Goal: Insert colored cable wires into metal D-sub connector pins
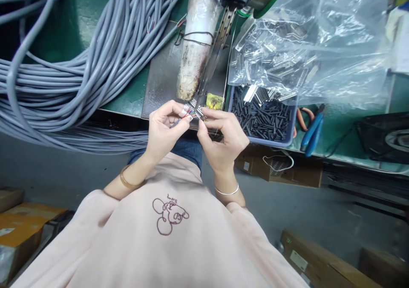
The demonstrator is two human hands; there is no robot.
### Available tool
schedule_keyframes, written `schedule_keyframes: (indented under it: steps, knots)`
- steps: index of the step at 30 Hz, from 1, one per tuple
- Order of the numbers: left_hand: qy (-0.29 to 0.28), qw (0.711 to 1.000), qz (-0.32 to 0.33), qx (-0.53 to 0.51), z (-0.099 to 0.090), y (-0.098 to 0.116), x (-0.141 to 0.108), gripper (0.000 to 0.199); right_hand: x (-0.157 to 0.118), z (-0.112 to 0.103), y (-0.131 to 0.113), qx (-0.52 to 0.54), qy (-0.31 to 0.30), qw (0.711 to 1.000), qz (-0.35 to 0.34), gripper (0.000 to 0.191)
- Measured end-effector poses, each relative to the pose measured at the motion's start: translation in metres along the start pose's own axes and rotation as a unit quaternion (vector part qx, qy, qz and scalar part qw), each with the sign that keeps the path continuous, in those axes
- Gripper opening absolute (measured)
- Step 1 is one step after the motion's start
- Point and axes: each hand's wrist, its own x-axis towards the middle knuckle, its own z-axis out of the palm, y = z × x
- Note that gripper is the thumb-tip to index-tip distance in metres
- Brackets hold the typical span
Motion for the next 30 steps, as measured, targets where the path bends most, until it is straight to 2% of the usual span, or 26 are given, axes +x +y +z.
schedule_keyframes:
  steps: [9, 15, 18, 30]
  knots:
    - [-0.013, 0.999, -0.021, -0.024, -0.003, -0.002, -0.002, 0.012, -0.003, -0.001, 0.003, -0.013, -0.016, 0.999, -0.035, 0.019]
    - [-0.038, 0.996, -0.071, -0.029, -0.009, 0.0, -0.002, 0.015, -0.002, -0.003, -0.001, 0.043, -0.025, 0.998, 0.046, 0.019]
    - [-0.043, 0.995, -0.084, -0.044, -0.01, 0.0, -0.002, 0.02, -0.001, -0.004, -0.002, 0.041, -0.027, 0.997, 0.052, 0.019]
    - [-0.021, 0.998, -0.049, -0.034, -0.005, -0.002, 0.002, 0.017, 0.002, 0.001, 0.003, 0.026, -0.02, 0.999, 0.021, 0.017]
